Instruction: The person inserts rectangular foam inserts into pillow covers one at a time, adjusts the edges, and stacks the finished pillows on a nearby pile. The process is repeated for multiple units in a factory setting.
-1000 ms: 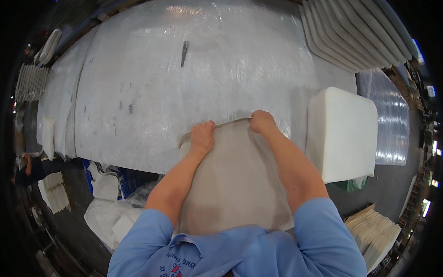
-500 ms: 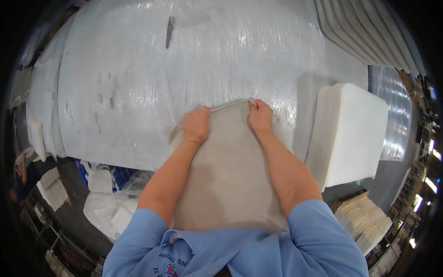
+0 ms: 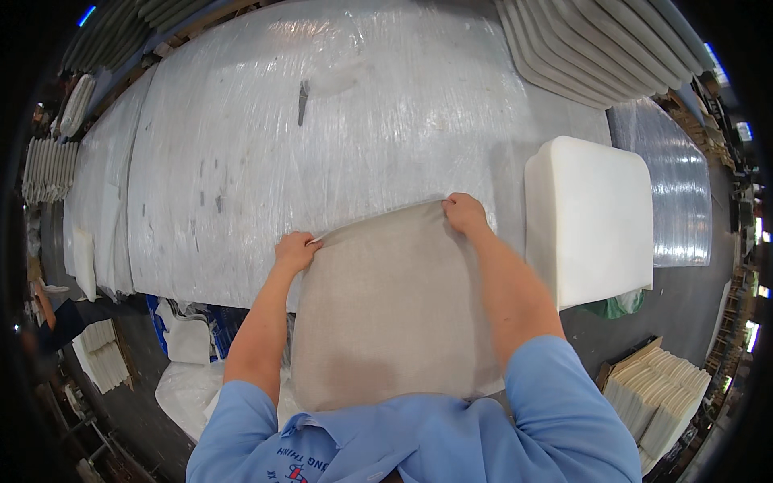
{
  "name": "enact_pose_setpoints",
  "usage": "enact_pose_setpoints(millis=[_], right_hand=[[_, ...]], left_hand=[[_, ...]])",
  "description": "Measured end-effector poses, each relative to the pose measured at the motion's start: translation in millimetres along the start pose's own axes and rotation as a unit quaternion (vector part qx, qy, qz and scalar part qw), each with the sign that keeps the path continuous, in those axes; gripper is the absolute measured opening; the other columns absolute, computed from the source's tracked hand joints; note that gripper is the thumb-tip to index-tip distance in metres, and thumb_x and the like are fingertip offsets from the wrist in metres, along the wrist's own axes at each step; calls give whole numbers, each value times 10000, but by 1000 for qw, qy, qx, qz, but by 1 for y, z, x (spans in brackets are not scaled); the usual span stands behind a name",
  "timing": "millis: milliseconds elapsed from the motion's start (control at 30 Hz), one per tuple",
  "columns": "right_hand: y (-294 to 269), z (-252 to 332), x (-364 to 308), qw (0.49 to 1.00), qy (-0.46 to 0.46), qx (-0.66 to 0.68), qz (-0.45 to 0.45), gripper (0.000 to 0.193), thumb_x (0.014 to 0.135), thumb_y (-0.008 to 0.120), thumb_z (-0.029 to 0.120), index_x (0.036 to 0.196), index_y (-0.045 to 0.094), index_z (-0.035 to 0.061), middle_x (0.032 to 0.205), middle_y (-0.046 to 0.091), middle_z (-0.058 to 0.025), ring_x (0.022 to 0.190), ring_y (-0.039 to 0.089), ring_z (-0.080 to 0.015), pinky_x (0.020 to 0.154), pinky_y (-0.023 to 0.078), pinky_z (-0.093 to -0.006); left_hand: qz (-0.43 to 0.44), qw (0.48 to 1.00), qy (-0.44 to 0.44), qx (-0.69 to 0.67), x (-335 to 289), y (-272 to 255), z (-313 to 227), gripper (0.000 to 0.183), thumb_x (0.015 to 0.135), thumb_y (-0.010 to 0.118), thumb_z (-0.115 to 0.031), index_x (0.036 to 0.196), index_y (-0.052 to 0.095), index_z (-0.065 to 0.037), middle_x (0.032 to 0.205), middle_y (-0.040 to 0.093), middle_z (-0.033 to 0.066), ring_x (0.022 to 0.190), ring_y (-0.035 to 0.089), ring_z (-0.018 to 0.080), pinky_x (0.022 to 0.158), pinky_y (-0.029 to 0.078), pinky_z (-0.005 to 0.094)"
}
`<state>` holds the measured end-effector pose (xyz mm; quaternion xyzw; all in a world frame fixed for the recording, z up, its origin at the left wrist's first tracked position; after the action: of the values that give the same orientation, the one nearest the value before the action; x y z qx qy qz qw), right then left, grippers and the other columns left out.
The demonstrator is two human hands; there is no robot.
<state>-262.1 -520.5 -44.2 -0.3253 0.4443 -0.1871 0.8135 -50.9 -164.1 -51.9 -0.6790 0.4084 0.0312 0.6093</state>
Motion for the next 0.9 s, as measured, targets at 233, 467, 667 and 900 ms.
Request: enact_pose_setpoints(millis=[233,467,667,900], right_hand=[[25,9,-6,986,69,20,-150,312,1045,533,351,1091,697,89,991,746,-130,957,687,-368,843,526,-468],[35,2,11,970,27,102,-220,306,1022,582,315,955,709,44,804,699,-144,798,663,-323,772,511,-428],[22,1,15,983,5,106,-148,307,1010,580,330,984,709,53,908,724,-151,876,675,-337,822,519,-436],[5,-10,14,993,-3,69,-93,345,1000,602,358,949,708,34,896,722,-144,858,674,-298,823,511,-426]], left_hand=[[-122,989,-63,-59,1,28,7,267,984,632,-328,970,733,-81,1035,711,146,1018,640,402,894,459,579],[-209,976,-29,-49,1,29,-1,178,960,631,-235,937,707,-75,981,719,98,974,590,349,888,408,503],[-139,989,-56,0,5,18,-2,250,999,589,-301,1013,721,-89,1053,732,110,1054,607,355,938,424,532],[-49,981,-177,-60,14,8,-10,392,1075,485,-408,1118,719,-97,1163,722,147,1156,640,411,952,516,535]])
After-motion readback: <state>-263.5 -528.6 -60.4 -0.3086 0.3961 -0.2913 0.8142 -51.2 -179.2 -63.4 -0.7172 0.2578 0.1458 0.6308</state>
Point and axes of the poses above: each hand's wrist, its own x-axis towards the middle knuckle, its own y-axis out of the palm, z = x × y, the point moved 5 cm from there along x, towards the middle knuckle
